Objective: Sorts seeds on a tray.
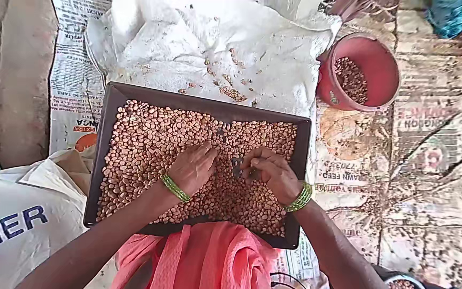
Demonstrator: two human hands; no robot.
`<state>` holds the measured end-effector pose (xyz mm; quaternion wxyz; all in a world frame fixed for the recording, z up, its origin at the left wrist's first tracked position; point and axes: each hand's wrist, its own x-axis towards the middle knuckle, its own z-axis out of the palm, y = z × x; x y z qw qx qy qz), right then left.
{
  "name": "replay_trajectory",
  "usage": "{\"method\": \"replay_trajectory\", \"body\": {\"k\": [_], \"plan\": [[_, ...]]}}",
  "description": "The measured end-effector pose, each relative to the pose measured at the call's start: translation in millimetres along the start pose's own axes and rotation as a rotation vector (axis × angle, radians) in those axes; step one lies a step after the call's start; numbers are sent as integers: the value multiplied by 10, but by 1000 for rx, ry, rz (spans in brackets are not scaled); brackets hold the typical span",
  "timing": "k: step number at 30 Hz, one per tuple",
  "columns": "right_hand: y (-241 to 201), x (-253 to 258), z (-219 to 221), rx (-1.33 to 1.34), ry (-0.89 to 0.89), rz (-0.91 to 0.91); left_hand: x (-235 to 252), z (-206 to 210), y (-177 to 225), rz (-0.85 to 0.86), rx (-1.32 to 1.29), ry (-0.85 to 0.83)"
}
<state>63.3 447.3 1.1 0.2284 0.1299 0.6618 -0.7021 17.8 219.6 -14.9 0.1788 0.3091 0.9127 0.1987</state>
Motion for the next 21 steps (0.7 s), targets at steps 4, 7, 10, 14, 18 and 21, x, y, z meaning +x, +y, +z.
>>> {"method": "replay_trajectory", "body": {"k": [4,7,10,14,18,21], "plan": [[90,-4,253,202,-66,107,-163,-40,215,87,-285,260],[67,-48,278,233,-53,142,-145,-177,123,27,-277,251],[29,-5,171,-263,154,-55,-64,-245,-10,-76,-138,103],[33,325,13,-1071,321,-454,-122,-197,145,-55,-130,-149],[-24,589,54,-1364,250,-444,-281,-356,182,-89,-183,-402],[-54,668,40,-1457,176,-464,-426,-456,-4,-114,-149,-269]]}}
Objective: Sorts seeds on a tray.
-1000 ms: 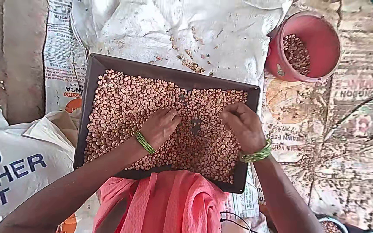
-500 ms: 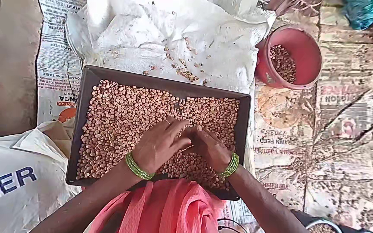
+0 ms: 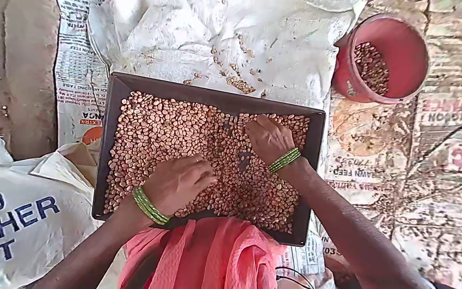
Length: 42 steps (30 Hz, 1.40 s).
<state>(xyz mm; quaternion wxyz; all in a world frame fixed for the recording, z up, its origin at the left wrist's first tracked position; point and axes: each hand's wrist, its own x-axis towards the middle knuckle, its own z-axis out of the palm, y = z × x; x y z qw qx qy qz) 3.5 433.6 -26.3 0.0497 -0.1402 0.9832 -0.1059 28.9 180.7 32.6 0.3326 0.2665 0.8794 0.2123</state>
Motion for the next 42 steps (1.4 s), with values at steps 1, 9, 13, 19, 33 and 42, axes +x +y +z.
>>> {"method": "replay_trajectory", "body": {"k": [1,9,13,19,33,42], "plan": [[-7,4,-7,-17,-12,-24,-9,-34,-66,-12,25,68],[-164,-54,-66,-68,-138,67,601,-40,-256,161,233,447],[-39,-5,-100,218,-151,204,773,106,-306,212,344,412],[390,-337,-446,1445,-1,402,831,155,-331,257,404,404],[-304,-668,-135,786,-220,149,762,12,-141,122,532,247],[-500,-727,-69,111,-331,168,796,-42,-122,112,601,232]]}}
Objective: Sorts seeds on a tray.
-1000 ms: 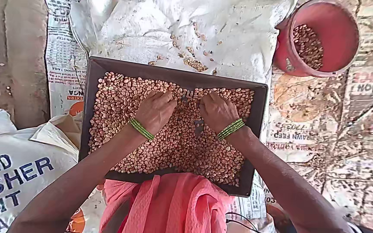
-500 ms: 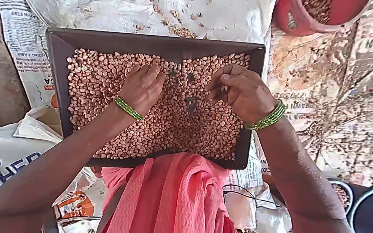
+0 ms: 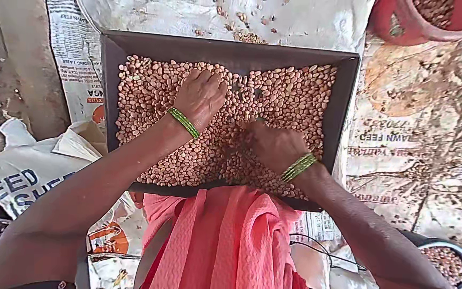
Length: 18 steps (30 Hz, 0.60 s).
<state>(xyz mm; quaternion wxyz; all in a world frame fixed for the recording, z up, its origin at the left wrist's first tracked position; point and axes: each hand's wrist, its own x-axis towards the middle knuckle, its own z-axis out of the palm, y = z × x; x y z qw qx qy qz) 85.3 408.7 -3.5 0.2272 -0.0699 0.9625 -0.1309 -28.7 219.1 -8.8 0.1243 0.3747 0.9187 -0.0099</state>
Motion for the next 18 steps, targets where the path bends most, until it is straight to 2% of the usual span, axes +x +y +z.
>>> {"method": "replay_trajectory", "body": {"k": [2,4,6,8,11,13,15,18], "plan": [[153,25,-257,-50,13,194,27,-73,38,-33,1,-79],[284,-10,-383,-6,138,206,52,-88,52,-51,-3,-111],[285,-15,-407,78,215,100,71,-71,34,-57,-18,-117],[144,65,-323,173,203,-44,83,-67,10,-58,-43,-105],[-191,275,-92,215,12,-226,95,-117,-76,-103,-173,-105],[-305,416,47,159,-68,-296,63,-202,-157,-129,-304,-45],[-263,482,75,86,-35,-255,-31,-290,-224,-109,-409,38],[5,448,-197,2,-38,-9,-223,-388,-279,-80,-473,78]]}}
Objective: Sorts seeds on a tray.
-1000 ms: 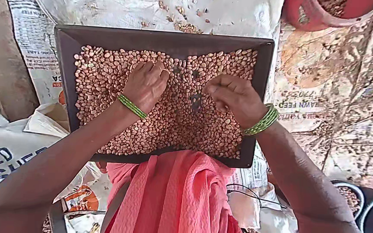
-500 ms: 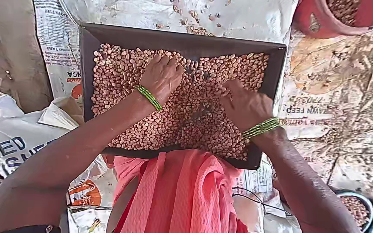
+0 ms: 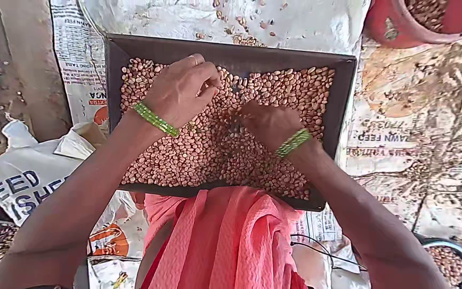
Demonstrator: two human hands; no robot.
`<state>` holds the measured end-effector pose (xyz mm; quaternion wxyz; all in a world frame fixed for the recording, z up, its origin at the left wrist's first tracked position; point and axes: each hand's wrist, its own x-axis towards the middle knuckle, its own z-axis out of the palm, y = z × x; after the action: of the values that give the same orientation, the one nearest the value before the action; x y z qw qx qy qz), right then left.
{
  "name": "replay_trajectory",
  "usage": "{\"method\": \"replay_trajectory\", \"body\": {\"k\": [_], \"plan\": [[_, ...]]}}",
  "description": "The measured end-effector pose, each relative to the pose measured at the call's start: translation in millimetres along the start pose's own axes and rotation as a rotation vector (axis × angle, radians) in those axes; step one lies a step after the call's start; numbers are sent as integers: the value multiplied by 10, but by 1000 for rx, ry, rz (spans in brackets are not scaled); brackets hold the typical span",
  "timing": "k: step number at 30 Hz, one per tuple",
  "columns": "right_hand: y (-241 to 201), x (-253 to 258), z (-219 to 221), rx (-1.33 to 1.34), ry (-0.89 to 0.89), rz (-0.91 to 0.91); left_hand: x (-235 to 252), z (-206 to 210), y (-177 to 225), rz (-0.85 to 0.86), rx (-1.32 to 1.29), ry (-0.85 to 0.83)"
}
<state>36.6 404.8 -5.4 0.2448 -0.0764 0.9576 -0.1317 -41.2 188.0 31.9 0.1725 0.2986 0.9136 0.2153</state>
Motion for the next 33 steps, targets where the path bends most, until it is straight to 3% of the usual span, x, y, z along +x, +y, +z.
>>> {"method": "replay_trajectory", "body": {"k": [3,8,12,14,17,22,27,29,33], "plan": [[286,-216,-280,-5,40,192,-207,-1,-2,27,-17,-69],[577,-521,-188,118,271,75,-448,345,90,84,49,-80],[455,-550,-81,193,276,10,-585,838,336,79,150,-85],[354,-509,-101,167,281,20,-659,967,576,51,37,-212],[259,-442,-114,141,294,-1,-819,1016,774,207,-225,-306],[167,-266,72,63,261,-144,-955,826,631,382,-344,-347],[119,-102,228,-134,313,-241,-974,529,414,243,-255,-305],[77,-133,258,-181,330,-267,-902,434,323,155,-157,-185],[-38,-194,173,-141,147,-136,-552,358,253,24,-12,-64]]}}
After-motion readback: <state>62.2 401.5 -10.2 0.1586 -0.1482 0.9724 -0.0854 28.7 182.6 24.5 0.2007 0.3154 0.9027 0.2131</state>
